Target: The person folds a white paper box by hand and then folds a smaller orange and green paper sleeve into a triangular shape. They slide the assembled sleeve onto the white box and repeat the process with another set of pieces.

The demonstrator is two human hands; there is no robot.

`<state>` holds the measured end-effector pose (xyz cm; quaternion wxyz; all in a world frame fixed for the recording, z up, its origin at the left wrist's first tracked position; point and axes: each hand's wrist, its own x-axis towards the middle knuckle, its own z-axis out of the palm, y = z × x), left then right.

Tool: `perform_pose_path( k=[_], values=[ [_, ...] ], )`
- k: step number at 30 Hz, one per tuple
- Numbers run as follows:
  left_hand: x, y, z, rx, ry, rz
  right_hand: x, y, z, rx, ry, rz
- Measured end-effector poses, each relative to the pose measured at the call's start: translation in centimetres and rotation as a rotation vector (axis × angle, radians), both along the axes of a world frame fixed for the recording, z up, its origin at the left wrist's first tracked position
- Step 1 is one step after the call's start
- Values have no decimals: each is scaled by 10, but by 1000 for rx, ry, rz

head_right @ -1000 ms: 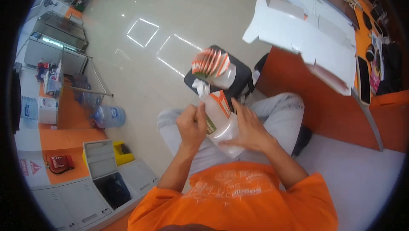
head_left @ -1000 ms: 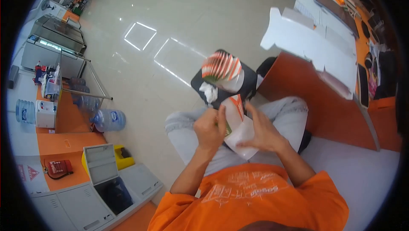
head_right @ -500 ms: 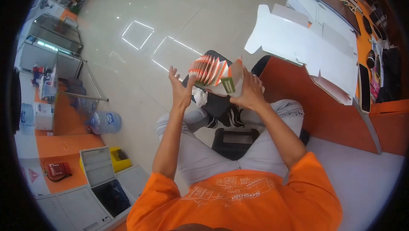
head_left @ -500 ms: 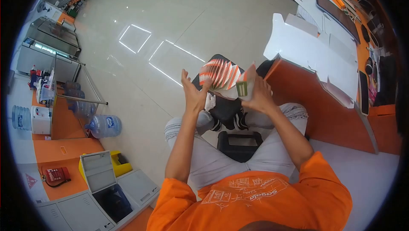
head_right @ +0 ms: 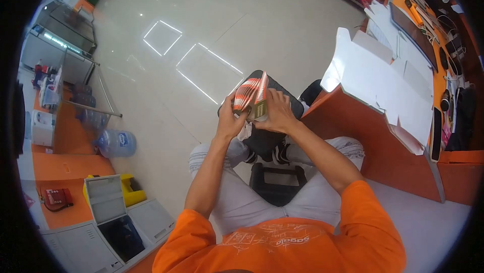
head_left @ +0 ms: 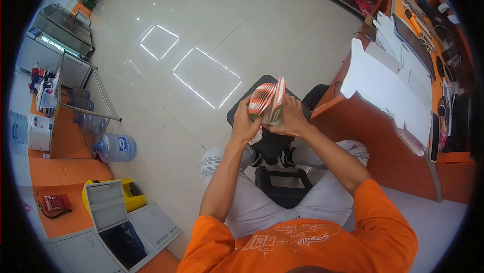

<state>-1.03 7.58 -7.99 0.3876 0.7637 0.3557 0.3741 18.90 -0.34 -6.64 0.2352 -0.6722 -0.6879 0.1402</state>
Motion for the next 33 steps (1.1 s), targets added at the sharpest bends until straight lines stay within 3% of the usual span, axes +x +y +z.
perform_pose_path(
  k=[5, 7, 9, 12, 14, 15, 18, 20, 23, 25, 27, 29, 30, 31, 33],
  values=[
    [-8, -6, -10, -10, -59, 67, -26, 14, -3, -25, 40, -63],
    [-11, 3, -15, -159, -109, 26, -20, 19, -28, 136, -24, -63],
    [-9, -6, 19, -54, 18, 29, -15, 21, -31, -77, 19, 3],
    [-9, -8, -6, -177, -95, -75, -26, 1, -36, 30, -6, -117],
    [-8, -20, 8, -246, -86, -152, -18, -5, -49, 38, 43, -163],
    [-4, -24, 5, -235, -95, -195, -13, -3, -41, -26, 220, -135],
    [8, -37, 3, -143, 49, -113, -19, -4, -43, -41, 86, -175],
    [26, -36, 8, -228, 38, 101, -15, -15, -26, -84, 45, -198],
    [19, -33, 17, -188, 83, 16, -12, -74, 1, -113, -22, -273],
    [12, -39, 28, -107, 225, -38, 10, -152, 78, -88, 466, -162],
    [5, -38, 41, -137, 224, -86, 44, -217, 147, 457, 490, -15],
    [-8, -45, 68, -167, 235, -120, 101, -265, 227, 786, 177, -35],
    [-3, -46, 92, -51, 310, -79, 122, -282, 251, 823, 95, -141],
    [5, -45, 113, 66, 387, -36, 144, -288, 284, 688, 53, -188],
    [28, -40, 150, 261, 253, -25, 182, -290, 311, 374, 40, -217]
  ],
)
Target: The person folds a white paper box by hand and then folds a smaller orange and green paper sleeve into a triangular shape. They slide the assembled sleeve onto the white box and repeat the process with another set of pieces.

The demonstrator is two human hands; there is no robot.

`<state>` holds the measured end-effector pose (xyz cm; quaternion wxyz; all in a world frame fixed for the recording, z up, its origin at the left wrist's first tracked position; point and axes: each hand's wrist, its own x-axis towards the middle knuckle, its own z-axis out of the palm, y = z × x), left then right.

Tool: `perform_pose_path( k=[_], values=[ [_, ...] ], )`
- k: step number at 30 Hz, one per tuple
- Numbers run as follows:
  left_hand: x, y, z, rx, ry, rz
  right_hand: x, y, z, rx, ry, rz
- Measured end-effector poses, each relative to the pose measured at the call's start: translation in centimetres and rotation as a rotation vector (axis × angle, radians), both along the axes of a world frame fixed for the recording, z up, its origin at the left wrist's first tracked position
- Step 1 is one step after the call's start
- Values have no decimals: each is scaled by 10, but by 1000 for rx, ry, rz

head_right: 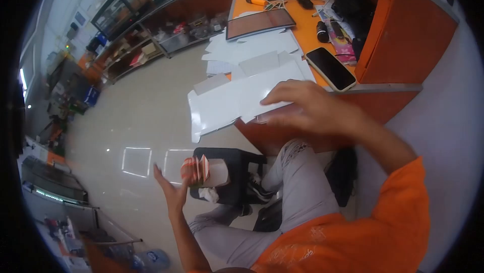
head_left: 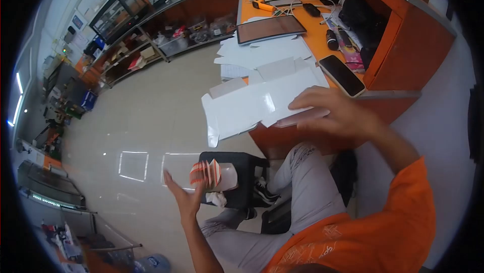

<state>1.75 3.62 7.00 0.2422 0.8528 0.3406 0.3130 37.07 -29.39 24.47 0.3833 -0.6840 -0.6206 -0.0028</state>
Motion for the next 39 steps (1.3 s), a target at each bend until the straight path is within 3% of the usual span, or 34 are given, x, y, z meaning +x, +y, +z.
perform_pose_path(
  k=[1, 3, 5, 6, 10, 12, 13, 17, 19, 21, 24, 25, 30, 34, 39],
  values=[
    [26, -9, 34, 25, -62, -53, 15, 0, -3, -175, 36, 23],
    [75, -40, 100, 93, -94, -215, 38, 8, -15, -235, 57, 60],
    [116, -53, 134, 196, -26, -449, 47, 14, -21, -305, 71, 98],
    [135, -56, 144, 256, 9, -574, 50, 15, -21, -346, 89, 97],
    [187, -49, 149, 241, 218, -692, 65, 13, -26, -340, 119, 155],
    [195, -44, 164, 2, 444, -652, 72, 15, -30, -287, 93, 194],
    [200, -37, 167, 12, 445, -656, 77, 17, -31, -303, 132, 223],
    [203, -19, 154, -142, 439, -663, 85, 20, -28, -375, 326, 276],
    [204, 0, 134, 104, 234, -886, 89, 19, -29, -389, 281, 252],
    [200, -8, 145, -64, 352, -815, 91, 16, -36, -367, 261, 185],
    [198, -1, 137, -1, 329, -814, 81, 23, -24, -367, 329, 156],
    [191, -14, 158, -194, 431, -723, 71, 24, -18, -378, 481, 96],
    [207, -39, 127, 301, 190, -796, 64, 28, -15, -352, 528, 140],
    [209, -69, 122, 434, 376, -754, 60, 26, -18, -342, 573, 66],
    [210, -85, 103, 413, 245, -737, 58, 25, -18, -329, 585, 46]
  ],
)
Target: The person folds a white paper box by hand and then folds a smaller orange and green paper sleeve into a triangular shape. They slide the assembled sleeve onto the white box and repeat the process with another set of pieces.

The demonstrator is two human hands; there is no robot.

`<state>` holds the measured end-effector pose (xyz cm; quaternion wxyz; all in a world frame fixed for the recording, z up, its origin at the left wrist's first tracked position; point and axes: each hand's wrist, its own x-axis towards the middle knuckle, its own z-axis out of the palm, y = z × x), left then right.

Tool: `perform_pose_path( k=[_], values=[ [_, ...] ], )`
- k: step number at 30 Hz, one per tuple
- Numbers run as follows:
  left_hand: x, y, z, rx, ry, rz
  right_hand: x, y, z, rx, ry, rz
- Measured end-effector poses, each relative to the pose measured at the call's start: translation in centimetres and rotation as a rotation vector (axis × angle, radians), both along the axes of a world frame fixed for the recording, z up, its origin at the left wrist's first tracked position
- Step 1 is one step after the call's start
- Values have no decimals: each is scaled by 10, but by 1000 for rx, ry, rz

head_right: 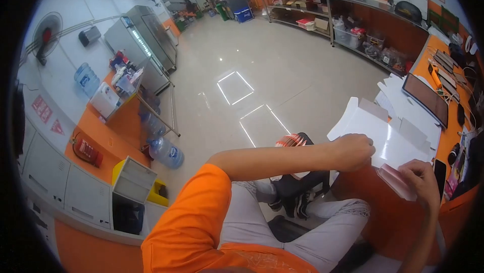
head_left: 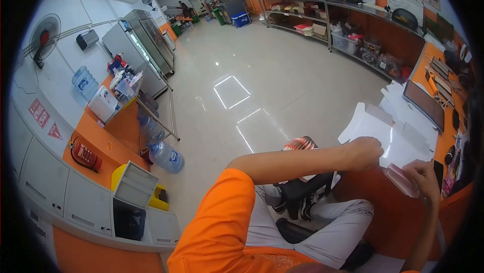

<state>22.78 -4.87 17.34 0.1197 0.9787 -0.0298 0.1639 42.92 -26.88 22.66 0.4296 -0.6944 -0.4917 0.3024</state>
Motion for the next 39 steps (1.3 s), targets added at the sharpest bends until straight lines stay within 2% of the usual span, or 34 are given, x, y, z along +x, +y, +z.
perform_pose_path(
  k=[2, 4, 6, 8, 9, 18, 21, 29, 31, 39],
  values=[
    [3, -2, 3, -171, -61, 80, 2, 0, -3, -22, -3, -15],
    [9, -3, 12, -264, -109, 68, 12, 3, -10, 83, -130, 77],
    [7, -12, 11, -291, -62, 73, 7, -9, -11, 8, -126, 37],
    [3, -3, 20, -411, -190, 17, -1, -1, -5, 38, -65, -6],
    [-1, -1, 29, -411, -272, -37, 0, -1, -3, 46, -70, 39],
    [-23, 9, 57, -442, -551, -63, 9, -1, -15, 70, -72, 77],
    [-29, 12, 68, -432, -629, 17, 5, -1, -12, 64, -75, 68],
    [-47, 29, 80, -638, -636, 13, 7, 0, -14, 58, -53, 55],
    [-51, 33, 80, -718, -710, 0, 4, 0, -13, 62, -50, 52],
    [-58, 43, 82, -728, -669, 53, 2, 0, -12, 61, -68, 65]
  ],
)
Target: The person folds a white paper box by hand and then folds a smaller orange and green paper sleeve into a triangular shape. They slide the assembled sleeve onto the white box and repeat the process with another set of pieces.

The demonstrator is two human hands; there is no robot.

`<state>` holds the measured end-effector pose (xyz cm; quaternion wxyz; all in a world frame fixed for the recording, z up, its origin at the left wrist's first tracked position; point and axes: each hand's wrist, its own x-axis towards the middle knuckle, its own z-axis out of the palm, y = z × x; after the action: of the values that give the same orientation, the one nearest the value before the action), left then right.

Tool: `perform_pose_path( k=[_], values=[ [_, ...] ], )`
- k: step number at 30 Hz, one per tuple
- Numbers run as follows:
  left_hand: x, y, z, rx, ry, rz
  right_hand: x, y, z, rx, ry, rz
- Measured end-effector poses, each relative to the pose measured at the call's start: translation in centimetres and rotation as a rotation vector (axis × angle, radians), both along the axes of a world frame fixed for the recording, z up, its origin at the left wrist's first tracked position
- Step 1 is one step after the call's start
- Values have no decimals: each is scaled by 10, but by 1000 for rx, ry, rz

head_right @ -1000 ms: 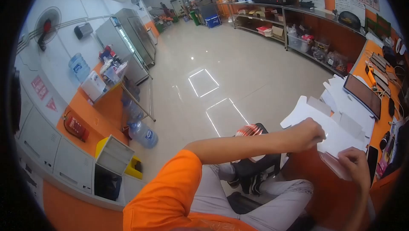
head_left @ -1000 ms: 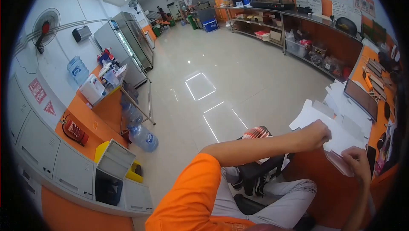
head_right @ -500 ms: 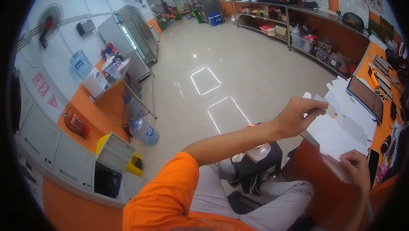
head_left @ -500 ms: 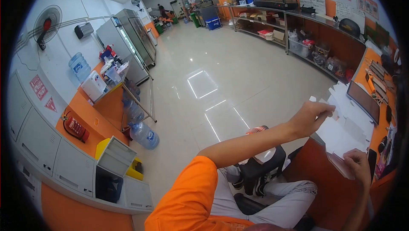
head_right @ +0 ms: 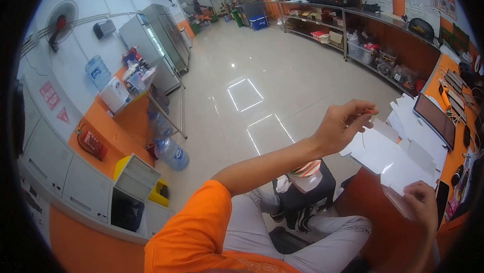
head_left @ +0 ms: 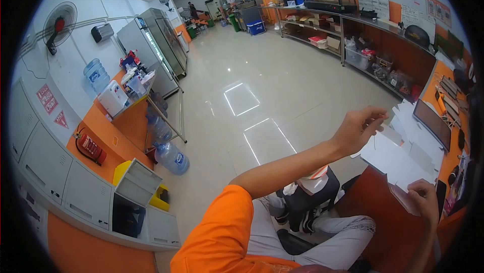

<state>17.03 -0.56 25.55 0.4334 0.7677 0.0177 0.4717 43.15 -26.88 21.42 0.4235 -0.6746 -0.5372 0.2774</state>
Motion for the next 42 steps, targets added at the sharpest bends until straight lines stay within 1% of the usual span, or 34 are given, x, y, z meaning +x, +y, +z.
perform_pose_path(
  k=[1, 5, 7, 8, 11, 14, 16, 18, 19, 20, 22, 24, 25, 27, 28, 30, 32, 34, 36, 37, 38, 39, 40, 42],
  values=[
    [0, 0, 0, -42, -21, -13, -1, 0, 0, 0, -1, 1],
    [-8, 7, 4, -11, -86, 1, 0, 0, -1, 15, 13, -1],
    [-23, 6, 13, -141, -15, -33, 4, 0, -5, 34, 1, 22],
    [-29, 6, 13, -141, -14, -32, 7, 0, -9, 39, -1, 19],
    [-46, 10, 9, -97, 17, 22, 3, 0, -5, 29, 2, 7],
    [-68, 9, 3, -171, 17, 63, 2, 0, -8, 44, 15, 3],
    [-87, 9, -2, -292, 36, 127, 0, -1, -12, 75, 22, 9],
    [-110, 17, -14, -307, 55, 164, -4, -3, -14, 78, -25, -56],
    [-122, 21, -23, -324, 75, 199, -3, -4, -18, 80, -26, -53],
    [-135, 25, -31, -322, 74, 202, -2, -6, -22, 107, -77, -82],
    [-163, 31, -49, -415, 83, 322, -6, -8, -27, 136, -127, -107],
    [-194, 36, -70, -456, 88, 427, -17, -9, -24, 347, -557, -120],
    [-209, 37, -78, -489, 83, 493, -29, -11, -21, 348, -555, -115],
    [-243, 42, -100, -540, 61, 626, -53, -15, -16, 496, -629, -211],
    [-261, 45, -115, -560, 45, 694, -56, -23, -28, 493, -673, -242],
    [-295, 47, -152, -616, 77, 804, -81, -29, -40, 702, -731, -184],
    [-326, 46, -203, -668, 136, 921, -100, -46, -89, 690, -597, -134],
    [-348, 36, -250, -600, 317, 1096, -136, -47, -111, 700, -466, 160],
    [-353, 16, -276, -565, 435, 1206, -157, -57, -151, 560, -413, 320],
    [-353, 6, -292, -564, 434, 1206, -164, -66, -176, 470, -403, 370],
    [-351, -3, -310, -569, 443, 1262, -168, -75, -203, 388, -406, 390],
    [-348, -6, -320, -577, 450, 1320, -167, -84, -230, 317, -415, 403],
    [-342, -8, -313, -581, 448, 1327, -164, -94, -255, 266, -436, 399],
    [-325, -16, -287, -469, 648, 1362, -154, -110, -294, 208, -479, 391]
  ],
)
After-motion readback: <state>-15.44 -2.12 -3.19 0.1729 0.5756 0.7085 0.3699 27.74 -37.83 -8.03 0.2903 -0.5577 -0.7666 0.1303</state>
